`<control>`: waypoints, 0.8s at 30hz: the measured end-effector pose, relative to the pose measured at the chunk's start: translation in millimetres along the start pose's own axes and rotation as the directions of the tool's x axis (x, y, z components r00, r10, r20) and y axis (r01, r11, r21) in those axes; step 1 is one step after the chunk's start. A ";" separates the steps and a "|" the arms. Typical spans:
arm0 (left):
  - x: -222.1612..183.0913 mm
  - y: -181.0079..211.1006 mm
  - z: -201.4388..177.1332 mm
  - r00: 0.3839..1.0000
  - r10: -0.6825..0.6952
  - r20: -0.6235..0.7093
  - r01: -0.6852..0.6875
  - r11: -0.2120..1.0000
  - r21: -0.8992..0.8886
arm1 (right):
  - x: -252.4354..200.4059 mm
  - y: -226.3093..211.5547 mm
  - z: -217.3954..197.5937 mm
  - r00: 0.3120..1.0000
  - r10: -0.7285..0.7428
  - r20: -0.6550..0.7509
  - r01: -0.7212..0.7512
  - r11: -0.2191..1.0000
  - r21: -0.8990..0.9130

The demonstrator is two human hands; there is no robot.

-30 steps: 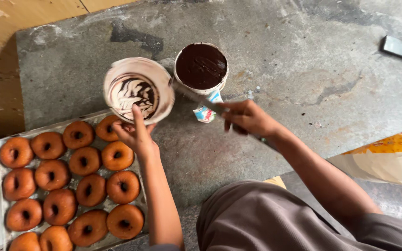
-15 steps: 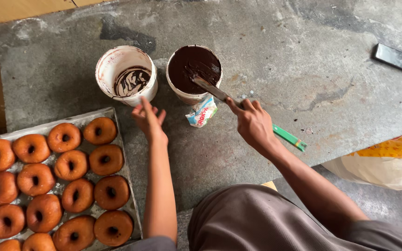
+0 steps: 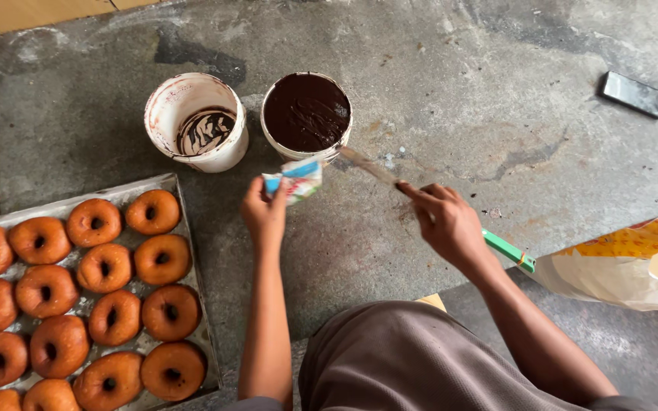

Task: The person prepares chocolate glaze by scraping chocolate from a larger bucket into smaller containers using a palette knife, and then stirring and transferring the chocolate between containers.

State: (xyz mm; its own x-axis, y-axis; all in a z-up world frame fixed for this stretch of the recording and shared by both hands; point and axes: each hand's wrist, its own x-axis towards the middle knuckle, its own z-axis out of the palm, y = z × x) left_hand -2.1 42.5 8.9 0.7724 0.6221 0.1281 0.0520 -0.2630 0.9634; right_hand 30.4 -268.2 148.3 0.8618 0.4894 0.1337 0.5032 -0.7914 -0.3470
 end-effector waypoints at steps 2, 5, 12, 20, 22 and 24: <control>14.8 -8.5 -20.4 0.997 -0.069 -0.021 0.068 0.995 -0.076 | -10.1 9.4 -8.1 0.999 0.031 -0.026 -0.029 0.996 0.090; 38.7 -17.6 -56.6 0.979 -0.140 -0.148 0.128 0.988 -0.090 | -17.6 17.9 -19.9 0.993 0.105 -0.051 -0.094 0.978 0.188; 32.3 37.3 -63.9 0.644 0.702 -0.303 -0.086 0.460 0.884 | -24.4 29.0 -35.0 0.971 0.233 -0.048 -0.220 0.958 0.182; 36.6 40.3 44.6 0.925 -0.350 0.147 0.379 0.824 -0.421 | -35.1 41.1 -36.1 0.969 0.247 0.009 -0.245 0.958 0.150; 43.8 33.8 58.7 0.903 -0.366 0.223 0.428 0.729 -0.534 | -38.7 47.5 -36.3 0.972 0.234 -0.013 -0.230 0.963 0.143; 50.0 24.8 64.7 0.881 -0.422 0.214 0.461 0.664 -0.589 | -45.2 51.6 -35.3 0.964 0.265 -0.030 -0.258 0.955 0.145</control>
State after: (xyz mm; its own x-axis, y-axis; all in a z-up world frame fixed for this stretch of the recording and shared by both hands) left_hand 78.7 19.4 24.0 0.7942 0.5009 -0.3440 0.0181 0.5463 0.8374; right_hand 19.7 -344.1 157.1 0.9659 0.2508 0.0645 0.2487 -0.8292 -0.5005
